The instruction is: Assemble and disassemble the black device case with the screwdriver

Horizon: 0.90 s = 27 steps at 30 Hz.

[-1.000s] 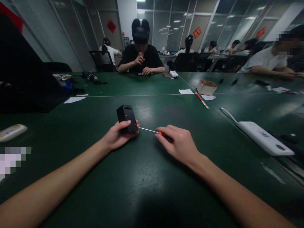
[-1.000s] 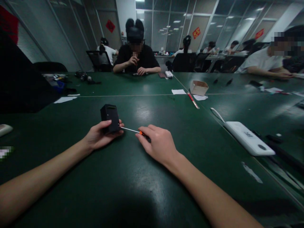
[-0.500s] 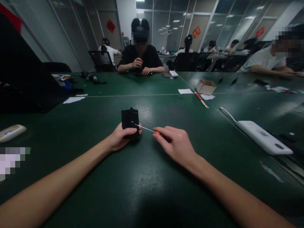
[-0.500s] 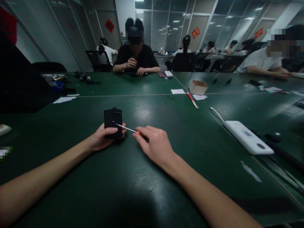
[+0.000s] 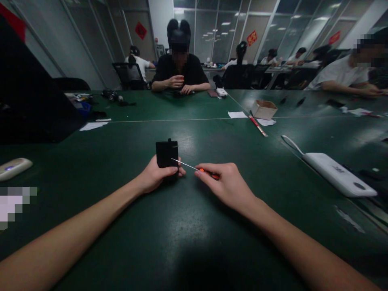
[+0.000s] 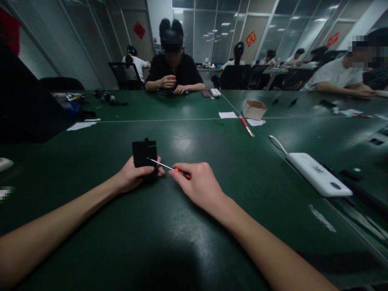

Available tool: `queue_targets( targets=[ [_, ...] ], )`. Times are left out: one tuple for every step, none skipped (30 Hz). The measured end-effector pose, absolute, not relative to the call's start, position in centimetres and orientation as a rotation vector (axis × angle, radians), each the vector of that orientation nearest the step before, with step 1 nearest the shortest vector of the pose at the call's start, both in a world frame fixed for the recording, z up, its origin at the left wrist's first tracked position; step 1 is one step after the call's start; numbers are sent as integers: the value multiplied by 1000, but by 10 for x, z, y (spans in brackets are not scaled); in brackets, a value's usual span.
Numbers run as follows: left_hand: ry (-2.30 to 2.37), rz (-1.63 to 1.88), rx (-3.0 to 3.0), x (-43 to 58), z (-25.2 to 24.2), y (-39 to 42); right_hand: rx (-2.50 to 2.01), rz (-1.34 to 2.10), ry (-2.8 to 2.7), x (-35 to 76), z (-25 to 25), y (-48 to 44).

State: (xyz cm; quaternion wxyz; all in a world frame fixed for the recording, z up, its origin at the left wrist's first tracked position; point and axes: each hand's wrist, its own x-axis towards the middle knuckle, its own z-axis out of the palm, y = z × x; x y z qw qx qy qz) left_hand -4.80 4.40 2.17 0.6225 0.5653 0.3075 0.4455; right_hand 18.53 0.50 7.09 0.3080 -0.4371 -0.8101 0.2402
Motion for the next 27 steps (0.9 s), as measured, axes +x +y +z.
queue_targets(
  targets=[
    [716,1027,1339,-48,22,44,-1168,781,-2121,187,75,6],
    [726,1026,1388,-47,22,43,-1174,925,-2101,189,79,7],
    [740,1014,1438,-47,23,43,-1174,1046,-2088,191,82,9],
    [757,994,1482,-47,24,43,-1175,1131,-2083,194,86,11],
    [777,967,1515,-46,25,43,-1181,1172,-2086,196,88,12],
    [800,943,1535,-45,27,42,-1194,1161,-2100,198,90,13],
    [821,922,1544,-45,28,42,-1204,1098,-2128,200,91,13],
    [839,913,1542,-44,29,41,-1206,989,-2168,201,92,13],
    [854,912,1531,-44,29,41,-1194,835,-2220,201,91,11],
    [867,917,1511,-43,30,41,-1171,641,-2281,201,90,9],
    [874,923,1485,-43,29,40,-1143,425,-2348,201,89,7],
    [873,930,1456,-43,29,40,-1113,204,-2406,201,87,5],
    [864,935,1429,-43,28,40,-1081,1,-2450,201,86,3],
    [845,939,1407,-43,28,41,-1048,-164,-2482,201,84,1],
    [821,937,1392,-43,27,41,-1015,-282,-2506,202,83,1],
    [795,933,1382,-43,26,42,-984,-355,-2524,203,83,1],
    [769,927,1374,-44,25,42,-955,-395,-2539,204,82,1],
    [747,917,1368,-44,25,42,-934,-419,-2553,204,82,2],
    [729,905,1359,-44,25,43,-925,-441,-2565,205,82,3],
    [717,898,1345,-44,24,43,-925,-467,-2572,205,81,4],
    [712,897,1328,-44,24,43,-927,-496,-2569,204,80,5],
    [712,904,1308,-44,24,43,-931,-517,-2562,203,79,5],
    [717,920,1287,-44,24,43,-945,-513,-2545,202,78,5],
    [725,943,1265,-44,24,43,-964,-472,-2521,200,77,6],
    [731,969,1246,-44,24,43,-980,-392,-2492,198,77,5],
    [735,989,1231,-43,25,43,-992,-276,-2465,197,77,5],
    [738,1002,1221,-43,25,43,-1000,-131,-2441,195,78,4]
  ],
)
